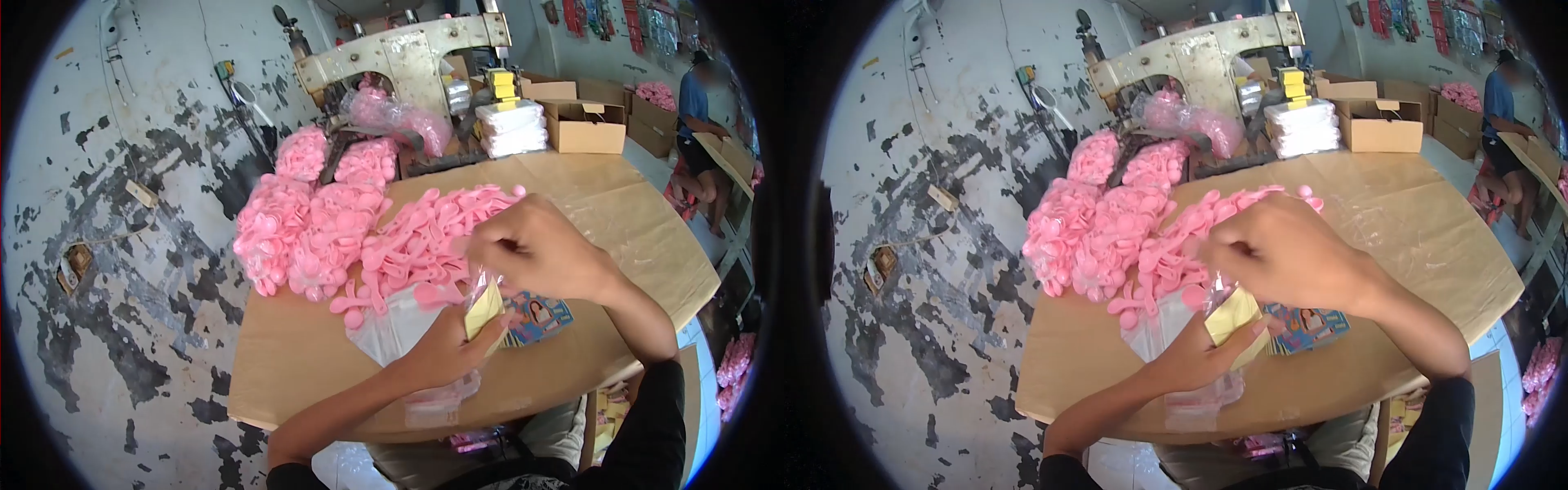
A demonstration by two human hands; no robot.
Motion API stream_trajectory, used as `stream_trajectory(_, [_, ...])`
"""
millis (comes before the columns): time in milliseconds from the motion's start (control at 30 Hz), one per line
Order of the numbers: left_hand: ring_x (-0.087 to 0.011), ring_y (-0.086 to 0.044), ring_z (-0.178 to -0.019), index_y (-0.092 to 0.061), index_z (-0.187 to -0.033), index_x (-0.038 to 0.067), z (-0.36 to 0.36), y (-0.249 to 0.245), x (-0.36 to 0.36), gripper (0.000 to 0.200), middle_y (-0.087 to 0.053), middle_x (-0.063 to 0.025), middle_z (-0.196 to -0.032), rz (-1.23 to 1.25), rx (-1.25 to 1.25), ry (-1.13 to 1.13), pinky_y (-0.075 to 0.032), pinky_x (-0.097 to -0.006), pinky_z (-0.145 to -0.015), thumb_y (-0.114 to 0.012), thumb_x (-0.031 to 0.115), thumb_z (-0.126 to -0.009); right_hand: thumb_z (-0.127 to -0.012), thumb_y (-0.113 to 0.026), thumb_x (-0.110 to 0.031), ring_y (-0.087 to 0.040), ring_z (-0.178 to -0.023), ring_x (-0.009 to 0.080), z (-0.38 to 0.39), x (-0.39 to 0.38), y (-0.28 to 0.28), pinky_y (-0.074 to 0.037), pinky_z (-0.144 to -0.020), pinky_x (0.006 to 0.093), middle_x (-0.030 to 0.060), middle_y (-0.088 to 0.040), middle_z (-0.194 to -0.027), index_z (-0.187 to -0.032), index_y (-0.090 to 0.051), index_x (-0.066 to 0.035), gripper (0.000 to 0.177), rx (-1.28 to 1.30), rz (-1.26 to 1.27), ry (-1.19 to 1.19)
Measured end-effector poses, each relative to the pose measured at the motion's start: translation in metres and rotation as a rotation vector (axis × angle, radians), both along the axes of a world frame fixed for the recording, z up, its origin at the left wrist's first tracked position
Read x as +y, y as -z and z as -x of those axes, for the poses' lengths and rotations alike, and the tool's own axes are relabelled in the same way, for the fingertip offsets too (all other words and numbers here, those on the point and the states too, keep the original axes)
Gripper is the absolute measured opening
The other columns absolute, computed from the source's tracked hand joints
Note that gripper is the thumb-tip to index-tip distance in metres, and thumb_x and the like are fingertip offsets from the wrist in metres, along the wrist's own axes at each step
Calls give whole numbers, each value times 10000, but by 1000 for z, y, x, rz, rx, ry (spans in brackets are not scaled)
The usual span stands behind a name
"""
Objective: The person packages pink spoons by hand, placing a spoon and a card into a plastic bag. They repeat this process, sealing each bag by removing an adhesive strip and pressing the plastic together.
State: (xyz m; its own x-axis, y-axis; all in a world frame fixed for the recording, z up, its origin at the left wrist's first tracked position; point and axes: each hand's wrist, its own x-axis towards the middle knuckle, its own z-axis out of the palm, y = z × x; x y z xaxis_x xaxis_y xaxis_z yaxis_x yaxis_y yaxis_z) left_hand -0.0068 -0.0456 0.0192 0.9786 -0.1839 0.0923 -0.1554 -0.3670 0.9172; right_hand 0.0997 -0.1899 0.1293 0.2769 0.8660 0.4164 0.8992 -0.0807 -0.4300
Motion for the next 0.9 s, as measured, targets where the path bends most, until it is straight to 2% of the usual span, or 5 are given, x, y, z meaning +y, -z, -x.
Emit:
stream_trajectory(100, [-111, -577, -1058, -428, -1360, 40, 6, 3, 6, 398, -622, -58, -1185, 459, 139, 13, -484, -295, -882, -514, 194, -1003, -952, -571, -230, -594, -625, 206, -25, 22, 35, -468, -645, 364, 106, -625, -733, -1036, -630, 5, 256, 6, -576, -136])
stream_trajectory(233, [-216, -537, -1212, -389, -1378, 15, 8, 9, 12, 462, -569, -151, -1294, 444, 199, 193, -436, -366, -1016, -554, 166, -973, -927, -613, -132, -564, -647, 83, -31, 11, 43, -470, -617, 280, 63, -648, -772, -1104, -631, -17, 212, 464, -8, -280])
stream_trajectory(333, [-106, -552, -1097, -421, -1366, 30, 9, 17, 10, 435, -588, -47, -1238, 360, 129, 101, -462, -297, -929, -544, 215, -992, -929, -611, -137, -554, -645, 58, -41, 13, 49, -455, -584, 261, 35, -651, -756, -1053, -656, -20, 177, 414, -30, -253])
stream_trajectory(467, [-65, -572, -918, -525, -1210, 20, 0, 12, 9, 284, -594, -12, -1014, 663, -78, -355, -485, -251, -815, -435, 227, -1039, -894, -617, -89, -599, -597, 139, -40, 11, 45, -474, -573, 300, 98, -664, -741, -987, -671, -14, 131, 208, 37, -206])
stream_trajectory(900, [-155, -630, -1046, -351, -1413, 7, 1, 18, 12, 408, -621, -124, -1144, 367, -112, -328, -546, -257, -790, -316, 199, -1055, -711, -713, -162, -600, -906, 213, -37, 25, 68, -519, -806, 355, 37, -629, -911, -912, -691, -75, 221, -550, -264, -115])
